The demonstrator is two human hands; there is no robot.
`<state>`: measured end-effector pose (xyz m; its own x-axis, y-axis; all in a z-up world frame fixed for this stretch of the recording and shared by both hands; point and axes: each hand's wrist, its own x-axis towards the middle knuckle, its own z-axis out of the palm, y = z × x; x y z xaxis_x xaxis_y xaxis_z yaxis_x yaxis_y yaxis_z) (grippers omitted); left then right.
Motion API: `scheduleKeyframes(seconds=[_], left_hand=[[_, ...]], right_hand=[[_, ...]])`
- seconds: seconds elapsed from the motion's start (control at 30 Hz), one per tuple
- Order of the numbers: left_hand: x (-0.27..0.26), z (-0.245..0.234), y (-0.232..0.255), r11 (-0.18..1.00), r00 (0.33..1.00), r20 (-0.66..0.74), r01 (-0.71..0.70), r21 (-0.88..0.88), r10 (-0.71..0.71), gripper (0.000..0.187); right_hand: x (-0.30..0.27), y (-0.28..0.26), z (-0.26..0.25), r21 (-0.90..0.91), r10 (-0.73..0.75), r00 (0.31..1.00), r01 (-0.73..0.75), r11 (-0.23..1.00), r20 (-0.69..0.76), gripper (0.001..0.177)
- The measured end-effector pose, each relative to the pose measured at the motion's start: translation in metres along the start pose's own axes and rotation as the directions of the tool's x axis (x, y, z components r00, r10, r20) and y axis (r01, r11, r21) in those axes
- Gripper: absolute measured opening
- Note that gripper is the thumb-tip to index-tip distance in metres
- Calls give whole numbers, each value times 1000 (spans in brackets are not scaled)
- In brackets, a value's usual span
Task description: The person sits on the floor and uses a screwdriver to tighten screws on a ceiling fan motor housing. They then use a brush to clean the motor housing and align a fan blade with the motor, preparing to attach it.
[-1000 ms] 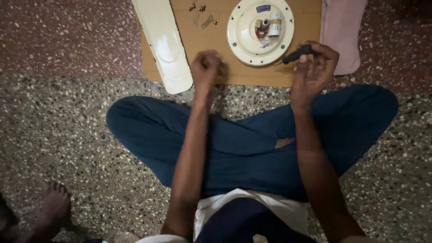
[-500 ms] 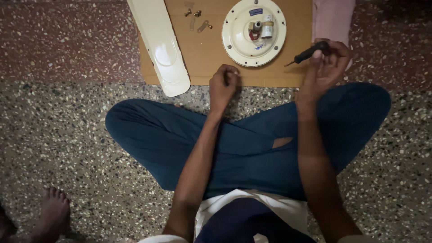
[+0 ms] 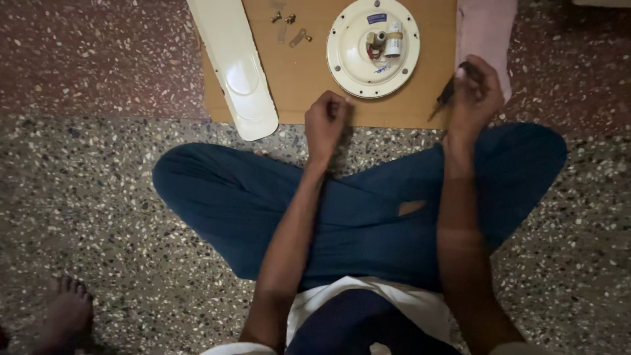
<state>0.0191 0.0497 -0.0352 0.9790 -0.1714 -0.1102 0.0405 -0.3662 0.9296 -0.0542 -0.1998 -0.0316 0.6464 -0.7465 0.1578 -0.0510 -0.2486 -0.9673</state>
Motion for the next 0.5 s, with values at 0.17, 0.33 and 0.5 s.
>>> scheduleKeyframes(seconds=[0.17,0.33,0.5], left_hand=[[0,1,5,1000,1000,-13,-2,-26,2,14],[2,2,-2,997,999,3,-45,-62,45,7],[0,2,-8,999,999,-39,-24,-32,22,10]], right_hand=[[-6,0,15,-56,-46,993,52,997,112,23],[-11,2,28,-209,-102,985,130,969,139,32],[-13,4,31,-212,-140,975,175,962,170,41]])
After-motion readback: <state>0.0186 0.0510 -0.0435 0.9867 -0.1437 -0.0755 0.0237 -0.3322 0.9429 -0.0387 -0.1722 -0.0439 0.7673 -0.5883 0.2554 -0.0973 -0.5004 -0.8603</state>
